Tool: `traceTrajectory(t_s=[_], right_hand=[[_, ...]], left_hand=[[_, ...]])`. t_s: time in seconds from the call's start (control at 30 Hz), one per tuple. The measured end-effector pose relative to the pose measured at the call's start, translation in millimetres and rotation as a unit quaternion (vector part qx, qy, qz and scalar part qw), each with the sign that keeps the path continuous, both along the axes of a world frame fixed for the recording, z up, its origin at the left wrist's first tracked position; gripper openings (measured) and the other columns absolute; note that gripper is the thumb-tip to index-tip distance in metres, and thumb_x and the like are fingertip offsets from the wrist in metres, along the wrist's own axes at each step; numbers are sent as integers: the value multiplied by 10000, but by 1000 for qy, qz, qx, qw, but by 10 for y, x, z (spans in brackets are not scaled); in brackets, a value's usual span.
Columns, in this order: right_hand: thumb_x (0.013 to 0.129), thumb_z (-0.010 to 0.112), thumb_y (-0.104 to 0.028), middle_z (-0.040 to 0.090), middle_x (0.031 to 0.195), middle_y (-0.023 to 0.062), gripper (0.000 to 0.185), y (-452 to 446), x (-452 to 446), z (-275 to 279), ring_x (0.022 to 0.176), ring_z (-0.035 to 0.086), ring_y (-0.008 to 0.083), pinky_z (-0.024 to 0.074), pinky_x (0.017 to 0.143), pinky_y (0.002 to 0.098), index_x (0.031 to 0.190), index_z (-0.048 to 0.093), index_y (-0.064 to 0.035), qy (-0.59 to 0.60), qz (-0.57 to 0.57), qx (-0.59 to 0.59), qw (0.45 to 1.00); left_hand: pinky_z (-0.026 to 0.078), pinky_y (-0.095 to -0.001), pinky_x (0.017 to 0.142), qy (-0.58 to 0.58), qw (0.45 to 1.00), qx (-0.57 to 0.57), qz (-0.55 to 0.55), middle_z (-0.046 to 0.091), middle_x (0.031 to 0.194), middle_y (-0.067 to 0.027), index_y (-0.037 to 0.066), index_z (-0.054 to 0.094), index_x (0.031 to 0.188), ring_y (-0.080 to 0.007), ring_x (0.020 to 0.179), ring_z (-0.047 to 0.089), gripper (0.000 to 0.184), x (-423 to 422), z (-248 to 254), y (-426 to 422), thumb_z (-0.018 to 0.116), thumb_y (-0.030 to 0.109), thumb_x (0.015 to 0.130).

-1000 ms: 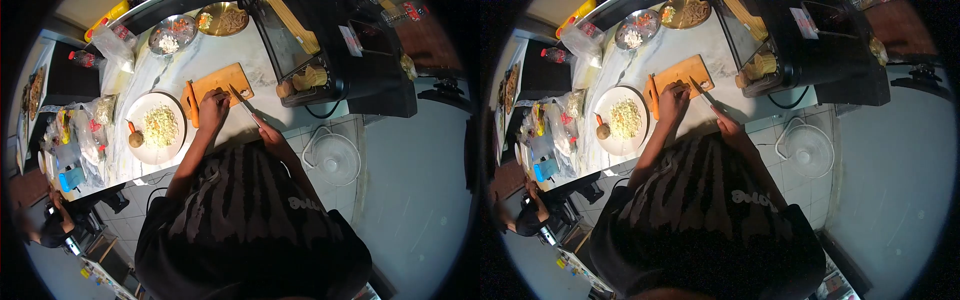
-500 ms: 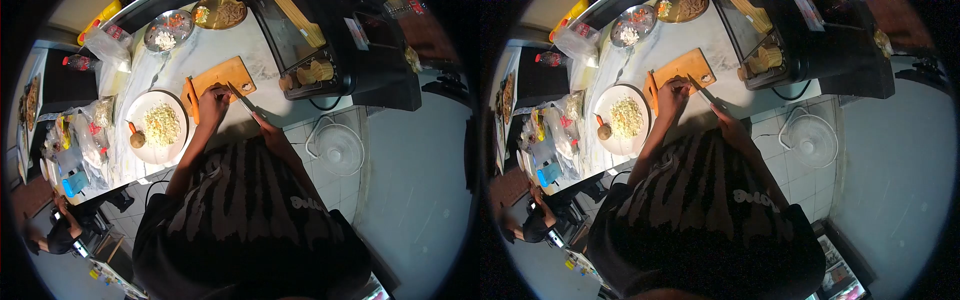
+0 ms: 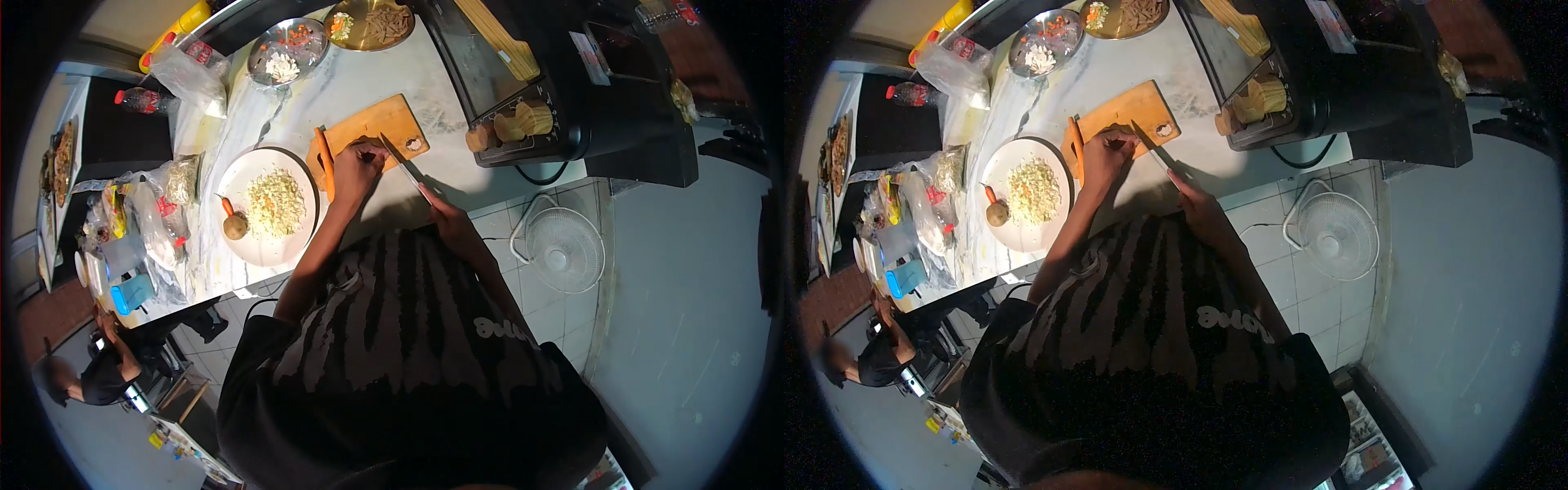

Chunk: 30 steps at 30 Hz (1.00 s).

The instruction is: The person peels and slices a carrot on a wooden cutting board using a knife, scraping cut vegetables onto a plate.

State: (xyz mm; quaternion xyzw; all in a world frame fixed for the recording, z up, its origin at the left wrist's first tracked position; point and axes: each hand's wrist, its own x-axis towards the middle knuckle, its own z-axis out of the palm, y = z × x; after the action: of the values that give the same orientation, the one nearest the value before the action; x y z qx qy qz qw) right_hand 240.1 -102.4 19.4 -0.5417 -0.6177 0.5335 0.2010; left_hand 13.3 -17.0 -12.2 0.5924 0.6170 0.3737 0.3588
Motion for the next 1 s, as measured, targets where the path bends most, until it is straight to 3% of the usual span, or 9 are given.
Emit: traceTrajectory(t_s=[0.27, 0.37, 0.53, 0.67, 0.77, 0.83, 1.0], right_hand=[[1015, 446, -160, 636, 1194, 238, 469, 44, 22, -64, 1083, 647, 338, 484, 922, 376, 1483, 435, -177, 4, 12, 39, 999], [1020, 436, -173, 624, 1227, 236, 465, 11, 39, -56, 1100, 637, 351, 480, 935, 384, 1484, 435, -198, -12, 19, -40, 999], [1025, 439, -193, 630, 1105, 247, 474, -18, 50, -136, 1021, 629, 363, 465, 929, 381, 1497, 418, -215, 8, 14, 72, 997], [1025, 434, -182, 628, 1065, 239, 480, -30, 61, -162, 996, 625, 361, 468, 906, 376, 1503, 407, -203, -10, 21, 64, 998], [1030, 414, -162, 616, 969, 212, 478, -26, 16, -110, 920, 620, 345, 475, 861, 371, 1508, 397, -182, 7, 19, 27, 999], [975, 408, -36, 570, 869, 92, 535, -28, -25, -138, 837, 566, 171, 461, 874, 287, 1503, 411, -125, 27, -5, 17, 999], [958, 395, -13, 544, 837, 84, 562, -9, -38, -96, 819, 561, 179, 463, 849, 289, 1506, 408, -134, 6, 1, 10, 1000]], left_hand=[[520, -278, 716, -15, 1000, -24, 5, 728, 851, -87, 15, 750, 911, -166, 766, 690, 112, -3, -8, 2, 771, 57, 809], [511, -284, 688, -20, 1000, -6, 8, 719, 845, -95, 20, 752, 902, -178, 732, 678, 104, -10, -36, 1, 762, 52, 804], [500, -296, 644, -32, 999, 0, 27, 707, 829, -103, 33, 759, 883, -198, 674, 658, 89, 44, -28, -9, 753, 47, 796], [505, -298, 647, -32, 998, 39, 21, 709, 834, -105, 34, 762, 895, -203, 690, 666, 101, 37, -47, -5, 751, 47, 796], [504, -292, 646, -43, 999, 16, 23, 713, 827, -106, 30, 763, 894, -198, 686, 667, 95, 43, -41, -4, 748, 31, 800], [502, -289, 644, -38, 999, 8, 20, 713, 818, -103, 32, 764, 892, -193, 680, 663, 92, 45, -91, 1, 750, 31, 801], [495, -283, 639, -38, 999, 23, 25, 713, 797, -96, 41, 766, 890, -177, 671, 652, 88, 29, -70, 17, 759, 40, 803]])
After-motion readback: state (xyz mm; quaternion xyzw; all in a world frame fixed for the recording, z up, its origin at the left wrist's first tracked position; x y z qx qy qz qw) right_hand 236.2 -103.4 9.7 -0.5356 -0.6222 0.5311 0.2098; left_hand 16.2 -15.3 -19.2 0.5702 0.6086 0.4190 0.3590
